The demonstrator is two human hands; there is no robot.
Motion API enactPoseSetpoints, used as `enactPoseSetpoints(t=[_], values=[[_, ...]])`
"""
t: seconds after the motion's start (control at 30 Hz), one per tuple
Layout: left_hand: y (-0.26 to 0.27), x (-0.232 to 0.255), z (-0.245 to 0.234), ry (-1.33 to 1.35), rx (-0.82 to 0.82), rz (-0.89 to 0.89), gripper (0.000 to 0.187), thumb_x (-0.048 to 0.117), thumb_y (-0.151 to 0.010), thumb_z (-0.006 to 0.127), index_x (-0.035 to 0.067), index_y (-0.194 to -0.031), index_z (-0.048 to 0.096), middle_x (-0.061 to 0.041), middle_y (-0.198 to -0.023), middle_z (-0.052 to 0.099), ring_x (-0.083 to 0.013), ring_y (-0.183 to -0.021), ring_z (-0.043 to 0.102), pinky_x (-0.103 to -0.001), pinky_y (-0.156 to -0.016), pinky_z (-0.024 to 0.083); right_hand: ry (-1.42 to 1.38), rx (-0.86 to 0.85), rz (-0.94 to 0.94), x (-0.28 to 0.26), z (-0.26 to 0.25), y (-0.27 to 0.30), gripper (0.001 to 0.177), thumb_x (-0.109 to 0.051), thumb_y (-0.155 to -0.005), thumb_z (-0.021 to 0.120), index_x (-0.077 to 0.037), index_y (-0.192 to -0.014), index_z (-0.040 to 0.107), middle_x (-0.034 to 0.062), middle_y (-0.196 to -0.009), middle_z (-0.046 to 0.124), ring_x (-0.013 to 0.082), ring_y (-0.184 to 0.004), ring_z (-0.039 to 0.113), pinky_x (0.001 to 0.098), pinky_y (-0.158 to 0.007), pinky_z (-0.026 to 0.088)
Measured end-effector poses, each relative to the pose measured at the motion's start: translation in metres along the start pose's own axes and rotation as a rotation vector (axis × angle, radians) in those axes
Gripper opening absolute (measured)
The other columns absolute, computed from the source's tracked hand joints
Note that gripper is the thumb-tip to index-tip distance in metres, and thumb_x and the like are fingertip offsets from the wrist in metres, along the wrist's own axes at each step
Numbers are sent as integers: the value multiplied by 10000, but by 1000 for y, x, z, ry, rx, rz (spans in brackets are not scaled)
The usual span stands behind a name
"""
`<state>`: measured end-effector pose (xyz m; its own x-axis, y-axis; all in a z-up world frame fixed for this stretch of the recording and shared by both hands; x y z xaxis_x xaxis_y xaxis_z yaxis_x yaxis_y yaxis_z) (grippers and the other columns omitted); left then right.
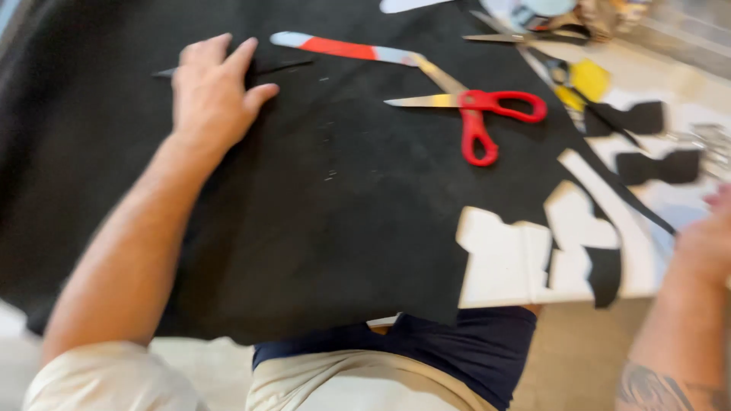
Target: Cutting out leather shapes using a template and tracing the pattern with a pencil.
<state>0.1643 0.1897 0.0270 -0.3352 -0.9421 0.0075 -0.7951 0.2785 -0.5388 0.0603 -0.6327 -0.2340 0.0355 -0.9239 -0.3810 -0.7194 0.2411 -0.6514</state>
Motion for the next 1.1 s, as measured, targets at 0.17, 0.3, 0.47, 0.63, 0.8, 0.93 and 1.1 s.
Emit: enactPoseSetpoints(t=[0.17, 0.3, 0.47, 0.63, 0.8, 0.93, 1.1], values=[[-5, 12, -10, -93, 38, 219, 287, 21, -953, 808, 83, -1233, 829, -88, -1140, 640, -215, -990, 616, -320, -840, 553, -134, 170, -398, -318, -123, -36, 57, 181, -915, 717, 154, -865, 717, 208, -807, 652, 311, -740, 518, 398, -732, 436], [-9, 11, 0, -127, 12, 259, 198, 31, -993, 767, 90, -1168, 837, -64, -1055, 686, -210, -943, 655, -327, -845, 570, -195, -123, -329, -439, -136, -25, 141, 48, -820, 807, 41, -928, 717, 130, -904, 682, 271, -773, 573, 371, -748, 469], [-5, 50, -16, -114, 100, 370, 161, -10, -991, 734, 55, -1123, 799, -102, -1149, 686, -285, -1000, 662, -361, -929, 565, -352, -471, -703, -526, -115, -3, 515, -201, -757, 839, -38, -1201, 636, 192, -1398, 544, 365, -1287, 559, 462, -1013, 455], [18, 162, -53, 422, -64, 533, 300, -74, -797, 695, -11, -1086, 744, -153, -1104, 668, -334, -943, 645, -418, -846, 531, -363, -450, -663, -530, -90, 9, 455, -236, -846, 787, -27, -1231, 663, 195, -1448, 537, 369, -1336, 532, 467, -1052, 445], [24, 200, -50, 376, -73, 761, 297, 24, -795, 698, -2, -1089, 724, -112, -1143, 642, -279, -932, 630, -372, -814, 536, -350, -399, -627, -510, -109, 2, 389, -204, -868, 771, -5, -1187, 669, 170, -1343, 609, 332, -1256, 581, 442, -1021, 469], [19, 195, -32, 295, -15, 656, 143, -30, -892, 728, -7, -1032, 739, -116, -1109, 665, -266, -911, 641, -362, -807, 551, -306, -339, -578, -468, -123, -5, 224, -152, -868, 783, -17, -1033, 713, 132, -1256, 654, 282, -1167, 623, 411, -956, 499], [17, 191, -24, 319, -47, 586, 210, -73, -854, 728, 0, -1049, 758, -118, -1103, 669, -253, -885, 640, -353, -787, 552, -94, -249, -357, -418, -116, -25, 273, -155, -868, 806, -22, -1092, 724, 124, -1243, 714, 258, -1181, 647, 425, -1050, 472]])
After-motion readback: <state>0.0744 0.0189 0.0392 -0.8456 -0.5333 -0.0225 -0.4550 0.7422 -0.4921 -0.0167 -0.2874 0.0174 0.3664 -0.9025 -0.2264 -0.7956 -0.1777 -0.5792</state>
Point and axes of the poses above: each hand's wrist, its own y-axis away from the middle knuckle, its own z-axis out of the palm, x = y × z, the point moved 2 cm from there along -y, towards the middle knuckle
